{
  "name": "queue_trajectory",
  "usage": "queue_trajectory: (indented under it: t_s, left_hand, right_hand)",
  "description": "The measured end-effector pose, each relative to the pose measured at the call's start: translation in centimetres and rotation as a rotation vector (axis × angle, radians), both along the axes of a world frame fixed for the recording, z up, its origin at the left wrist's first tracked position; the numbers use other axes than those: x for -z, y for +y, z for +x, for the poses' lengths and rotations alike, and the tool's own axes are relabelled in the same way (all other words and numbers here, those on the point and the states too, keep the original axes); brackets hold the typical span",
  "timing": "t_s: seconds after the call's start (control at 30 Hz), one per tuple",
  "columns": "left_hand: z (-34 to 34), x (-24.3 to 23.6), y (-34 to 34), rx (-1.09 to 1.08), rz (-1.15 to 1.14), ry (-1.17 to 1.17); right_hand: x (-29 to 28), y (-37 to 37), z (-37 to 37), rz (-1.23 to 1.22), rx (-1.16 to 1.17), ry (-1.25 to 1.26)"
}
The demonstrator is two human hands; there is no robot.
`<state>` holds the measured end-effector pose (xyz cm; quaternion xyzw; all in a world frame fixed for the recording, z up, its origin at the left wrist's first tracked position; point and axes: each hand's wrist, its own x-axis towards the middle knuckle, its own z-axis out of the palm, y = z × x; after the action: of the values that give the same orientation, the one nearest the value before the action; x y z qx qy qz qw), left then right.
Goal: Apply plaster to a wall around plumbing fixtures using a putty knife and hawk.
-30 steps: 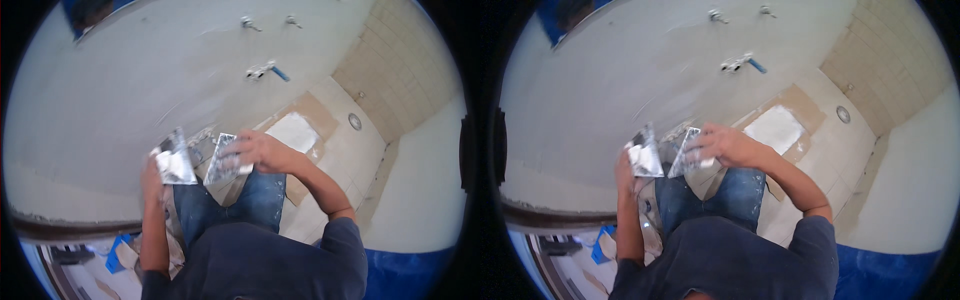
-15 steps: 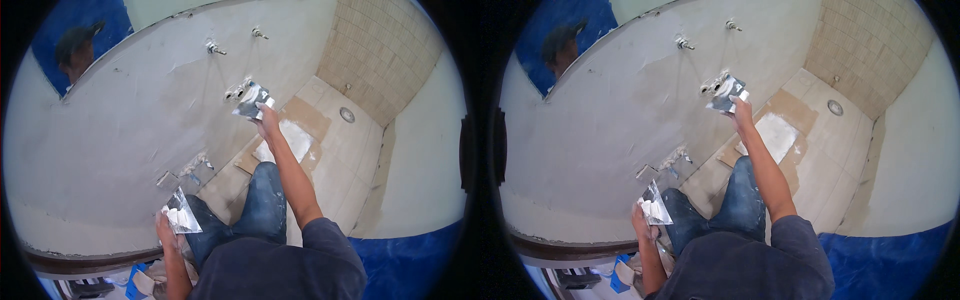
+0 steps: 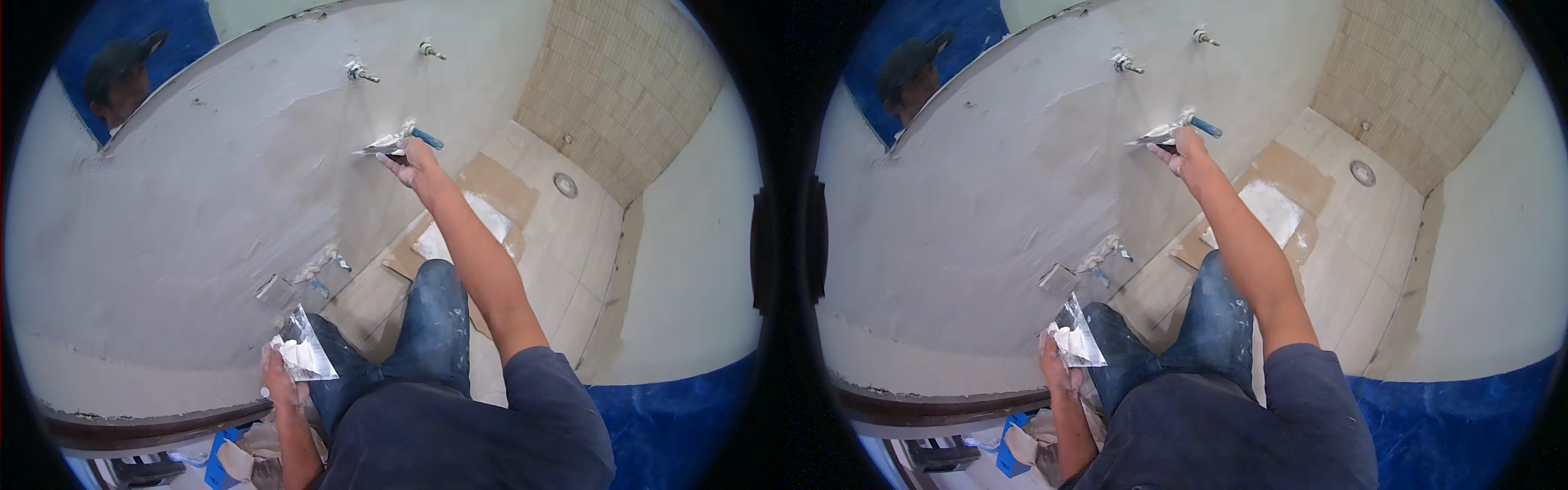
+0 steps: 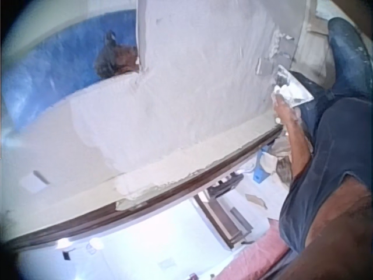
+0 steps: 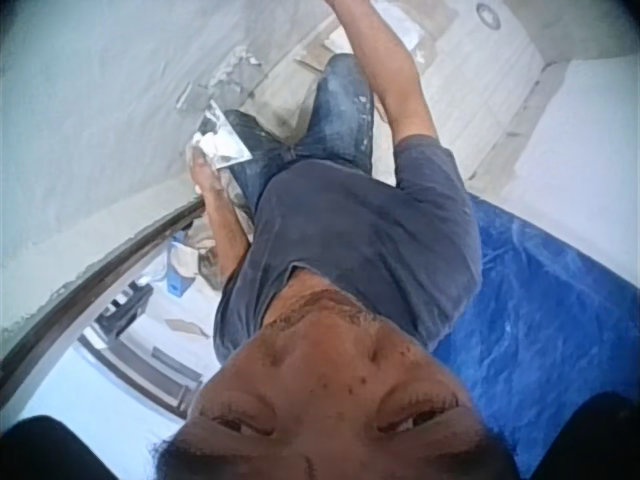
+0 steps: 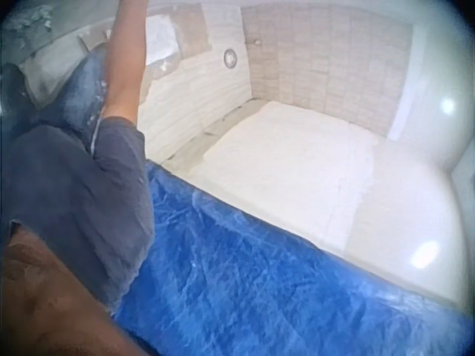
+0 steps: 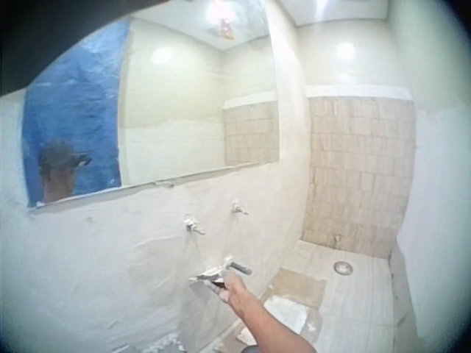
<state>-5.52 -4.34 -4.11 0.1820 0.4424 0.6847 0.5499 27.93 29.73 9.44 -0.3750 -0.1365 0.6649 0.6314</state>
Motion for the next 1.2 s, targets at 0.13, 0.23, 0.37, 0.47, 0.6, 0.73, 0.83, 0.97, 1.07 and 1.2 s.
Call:
queue_trajectory:
  t_s: [0.13,0.23,0.37,0.47,0.6,0.73,0.83,0.97,1.07,1.2]
  left_hand:
    - [-0.4,0.5,-0.5,-0.089,-0.042,-0.023]
    - [0.3,-0.9,-0.6,-0.040,-0.019,-0.026]
    - [-0.3,0.2,-0.8,-0.008,0.022,-0.029]
    - [-0.4,-0.1,-1.1,-0.021,0.005,0.008]
    - [-0.7,-0.2,-1.2,-0.041,-0.006,-0.033]
    - [-0.8,0.5,-1.2,-0.018,-0.001,-0.037]
    - [0.1,-0.4,-1.0,-0.061,-0.053,-0.039]
    - [-0.1,-0.2,-1.4,-0.103,-0.072,-0.064]
    - [-0.3,0.3,-1.6,-0.097,-0.055,-0.068]
    - [-0.8,0.9,-1.6,-0.083,-0.044,-0.046]
  right_hand:
    - [-1.0,2.3,0.2,-0.065,-0.051,-0.111]
    - [-2.0,5.0,1.8,-0.119,-0.136,-0.143]
    - [-4.4,7.9,1.3,-0.186,-0.125,-0.318]
    - [-4.1,7.9,2.9,-0.025,-0.116,-0.207]
    - [-2.1,5.6,5.3,-0.010,-0.070,-0.190]
    - [-0.2,3.4,4.1,0.022,-0.115,-0.281]
    - [-0.3,4.0,3.3,0.029,-0.071,-0.329]
    - [-1.2,5.6,2.5,0.006,-0.102,-0.308]
    - [-2.8,6.7,2.2,-0.045,-0.128,-0.387]
    - [-5.4,7.6,1.2,0.005,-0.050,-0.441]
